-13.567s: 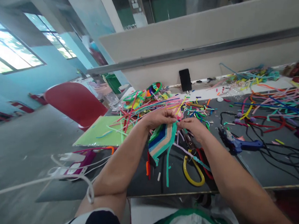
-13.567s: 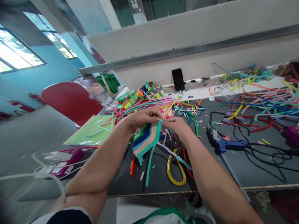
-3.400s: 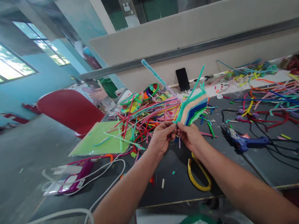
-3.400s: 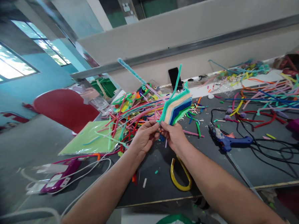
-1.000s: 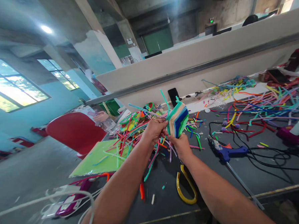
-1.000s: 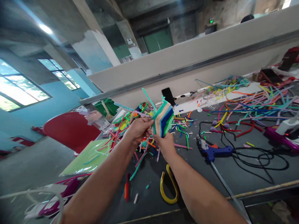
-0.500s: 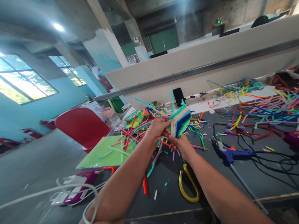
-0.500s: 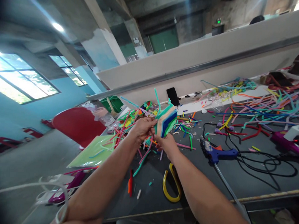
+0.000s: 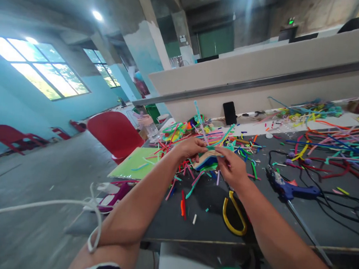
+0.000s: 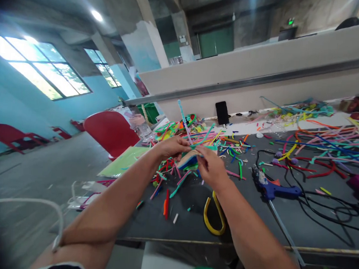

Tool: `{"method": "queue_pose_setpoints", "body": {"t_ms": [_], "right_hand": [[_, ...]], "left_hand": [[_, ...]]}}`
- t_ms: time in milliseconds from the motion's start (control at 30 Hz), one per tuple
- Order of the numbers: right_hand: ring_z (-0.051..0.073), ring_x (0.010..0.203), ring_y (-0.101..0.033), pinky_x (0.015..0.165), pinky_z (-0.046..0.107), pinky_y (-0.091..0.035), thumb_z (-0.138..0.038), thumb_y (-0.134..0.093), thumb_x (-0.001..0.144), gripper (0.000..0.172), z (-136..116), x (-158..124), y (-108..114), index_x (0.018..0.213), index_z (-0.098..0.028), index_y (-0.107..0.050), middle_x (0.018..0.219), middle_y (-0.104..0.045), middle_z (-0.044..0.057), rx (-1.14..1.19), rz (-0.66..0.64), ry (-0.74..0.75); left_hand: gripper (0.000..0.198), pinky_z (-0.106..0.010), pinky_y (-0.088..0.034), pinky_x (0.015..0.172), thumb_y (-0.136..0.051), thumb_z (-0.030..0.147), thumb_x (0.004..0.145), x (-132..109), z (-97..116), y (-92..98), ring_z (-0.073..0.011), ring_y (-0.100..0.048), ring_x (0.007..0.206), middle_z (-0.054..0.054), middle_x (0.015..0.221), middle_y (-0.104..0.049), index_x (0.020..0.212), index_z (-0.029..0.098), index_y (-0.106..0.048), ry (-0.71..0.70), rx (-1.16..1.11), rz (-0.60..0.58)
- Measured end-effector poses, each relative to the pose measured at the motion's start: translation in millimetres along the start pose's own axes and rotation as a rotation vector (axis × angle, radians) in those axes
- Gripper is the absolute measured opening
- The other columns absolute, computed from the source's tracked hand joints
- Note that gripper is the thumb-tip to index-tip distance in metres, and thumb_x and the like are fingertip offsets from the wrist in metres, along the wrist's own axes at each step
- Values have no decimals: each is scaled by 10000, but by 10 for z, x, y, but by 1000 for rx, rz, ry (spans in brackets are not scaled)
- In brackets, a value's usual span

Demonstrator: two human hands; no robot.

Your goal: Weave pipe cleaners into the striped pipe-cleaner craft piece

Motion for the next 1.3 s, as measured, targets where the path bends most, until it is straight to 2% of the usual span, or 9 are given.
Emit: {"method": "queue_pose_setpoints", "body": {"t_ms": [167,400,500,700,800,933,1000,1167,1300], "right_hand": [[252,1077,-574,924,382,-425,-255,-528,806,411,180,26,-220,1213,-229,-573,1206,-619,97,-176,13,-75],[175,548,-583,589,282,-397,-240,-525,818,195,244,119,-62,689,-201,-666,564,-625,41,-423,-124,-377],[152,522,-565,553,256,-372,-233,-548,797,168,215,141,9,681,-208,-666,536,-613,14,-413,-48,-398],[159,626,-606,606,247,-401,-280,-525,803,186,189,172,104,729,-192,-671,666,-676,34,-487,138,-301],[138,466,-558,534,242,-401,-343,-479,836,239,129,167,148,785,-191,-656,550,-619,0,-362,209,-308],[136,360,-511,440,234,-370,-400,-454,847,263,44,166,186,814,-201,-622,431,-525,-45,-186,260,-371],[136,346,-507,438,234,-376,-392,-468,839,237,14,166,187,794,-206,-608,403,-500,-57,-162,259,-381],[134,309,-485,401,229,-355,-398,-494,825,216,-41,147,157,809,-205,-589,359,-467,-76,-62,232,-416],[117,307,-460,395,215,-333,-384,-481,836,215,-68,130,138,733,-206,-543,350,-471,-75,-8,171,-423]], "left_hand": [[85,-176,-301,303,-671,174,649,42,-30,-322,-108,-431,250,9,355,-519,564,167,-664,16,113,-18],[182,-208,-309,311,-654,85,600,71,41,-654,-149,-444,241,16,299,-452,445,170,-612,2,274,102],[167,-225,-361,362,-637,83,623,98,51,-712,-134,-451,266,11,342,-484,479,167,-625,-122,414,152],[245,-333,-483,859,-639,132,699,-96,99,-799,-241,-650,905,-89,903,-703,939,145,-690,-490,687,442],[274,-326,-453,917,-573,174,790,-368,114,-774,-208,-608,1011,-72,1071,-669,1051,192,-654,-651,556,606],[212,-283,-477,802,-604,249,796,-499,-23,-555,-146,-602,842,-48,967,-641,996,180,-617,-595,63,878],[317,-269,-470,808,-669,283,752,-401,-126,-447,-139,-596,863,-51,1001,-629,1040,166,-604,-532,-202,762],[407,-302,-473,844,-781,272,640,-139,-269,-360,-195,-634,905,-74,986,-675,1010,151,-665,-351,-635,63],[433,-307,-496,797,-807,222,591,-99,-232,-368,-228,-655,897,-72,1002,-688,1004,169,-687,-319,-722,-109]]}}
Point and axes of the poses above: each hand's wrist, its own x-axis towards the middle knuckle, its own y-axis out of the back of the hand, z = x × y, the point moved 1 cm from there along x, towards the middle knuckle
